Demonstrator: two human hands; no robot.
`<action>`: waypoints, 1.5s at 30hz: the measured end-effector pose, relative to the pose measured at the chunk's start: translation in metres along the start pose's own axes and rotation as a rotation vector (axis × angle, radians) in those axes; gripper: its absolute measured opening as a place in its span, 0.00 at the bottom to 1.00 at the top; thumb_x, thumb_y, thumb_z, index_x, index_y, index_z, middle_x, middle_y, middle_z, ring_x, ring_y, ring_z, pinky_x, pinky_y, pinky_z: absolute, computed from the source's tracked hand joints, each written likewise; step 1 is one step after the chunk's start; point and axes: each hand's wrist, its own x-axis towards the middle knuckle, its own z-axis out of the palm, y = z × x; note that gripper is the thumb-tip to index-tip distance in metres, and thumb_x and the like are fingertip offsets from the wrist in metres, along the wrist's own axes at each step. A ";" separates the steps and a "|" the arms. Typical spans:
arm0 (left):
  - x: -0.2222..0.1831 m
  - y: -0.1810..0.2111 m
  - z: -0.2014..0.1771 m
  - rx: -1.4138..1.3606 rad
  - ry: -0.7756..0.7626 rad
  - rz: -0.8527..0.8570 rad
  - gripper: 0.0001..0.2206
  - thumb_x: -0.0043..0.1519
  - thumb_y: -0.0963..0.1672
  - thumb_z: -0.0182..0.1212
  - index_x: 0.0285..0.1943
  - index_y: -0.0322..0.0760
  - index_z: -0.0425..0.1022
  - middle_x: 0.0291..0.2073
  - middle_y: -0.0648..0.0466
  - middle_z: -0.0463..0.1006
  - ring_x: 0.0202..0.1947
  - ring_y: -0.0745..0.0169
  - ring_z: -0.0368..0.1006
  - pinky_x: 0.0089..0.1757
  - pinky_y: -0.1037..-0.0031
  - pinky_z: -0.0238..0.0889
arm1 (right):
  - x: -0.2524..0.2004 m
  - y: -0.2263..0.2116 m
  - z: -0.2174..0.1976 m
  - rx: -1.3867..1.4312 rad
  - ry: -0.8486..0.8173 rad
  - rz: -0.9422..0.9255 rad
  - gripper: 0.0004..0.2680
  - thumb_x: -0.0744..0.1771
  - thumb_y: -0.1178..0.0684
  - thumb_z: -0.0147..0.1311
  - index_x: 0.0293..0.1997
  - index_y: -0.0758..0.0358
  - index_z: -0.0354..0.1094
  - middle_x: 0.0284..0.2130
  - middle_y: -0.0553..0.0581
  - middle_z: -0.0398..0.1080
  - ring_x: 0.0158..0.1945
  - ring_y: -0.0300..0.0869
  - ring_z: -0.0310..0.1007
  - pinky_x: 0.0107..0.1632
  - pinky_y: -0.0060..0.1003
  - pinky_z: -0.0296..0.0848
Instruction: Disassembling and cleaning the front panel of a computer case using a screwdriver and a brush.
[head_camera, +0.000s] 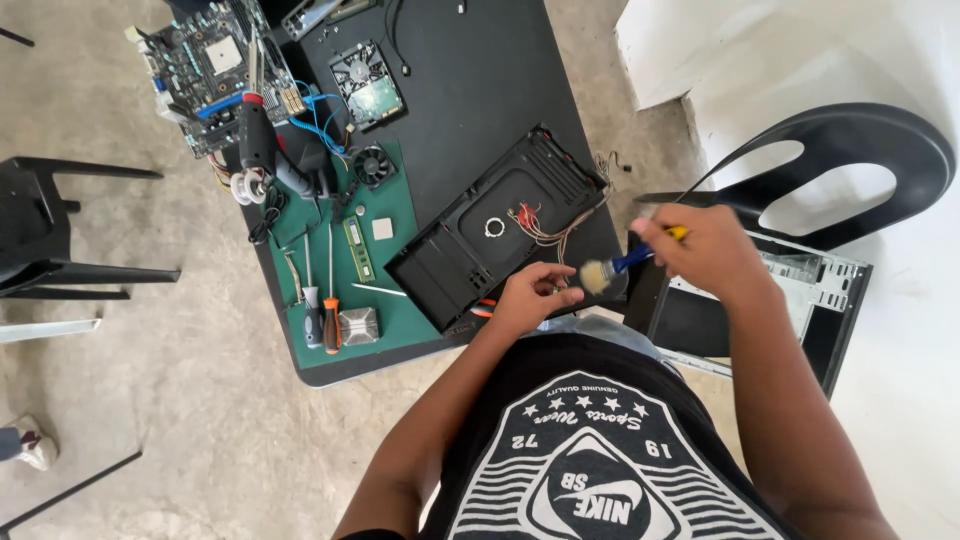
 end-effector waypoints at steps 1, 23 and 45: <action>0.003 0.005 0.000 0.004 -0.001 0.005 0.22 0.51 0.47 0.80 0.52 0.37 0.80 0.34 0.52 0.74 0.35 0.68 0.78 0.38 0.77 0.74 | -0.004 0.005 0.000 0.002 0.006 -0.003 0.10 0.68 0.49 0.52 0.27 0.60 0.69 0.12 0.57 0.72 0.19 0.49 0.75 0.33 0.40 0.72; 0.052 0.034 0.020 -0.787 -0.214 -0.222 0.21 0.72 0.56 0.39 0.56 0.39 0.67 0.56 0.31 0.74 0.60 0.32 0.69 0.59 0.53 0.63 | -0.075 -0.009 0.035 0.241 0.338 0.092 0.07 0.67 0.54 0.56 0.37 0.65 0.79 0.18 0.64 0.76 0.20 0.50 0.78 0.29 0.41 0.78; 0.053 0.044 0.016 -0.874 -0.199 -0.219 0.19 0.71 0.55 0.44 0.53 0.39 0.71 0.54 0.33 0.77 0.55 0.38 0.75 0.57 0.55 0.67 | -0.048 -0.019 0.029 0.240 0.380 0.106 0.05 0.65 0.55 0.58 0.34 0.61 0.79 0.14 0.61 0.75 0.18 0.47 0.77 0.26 0.39 0.76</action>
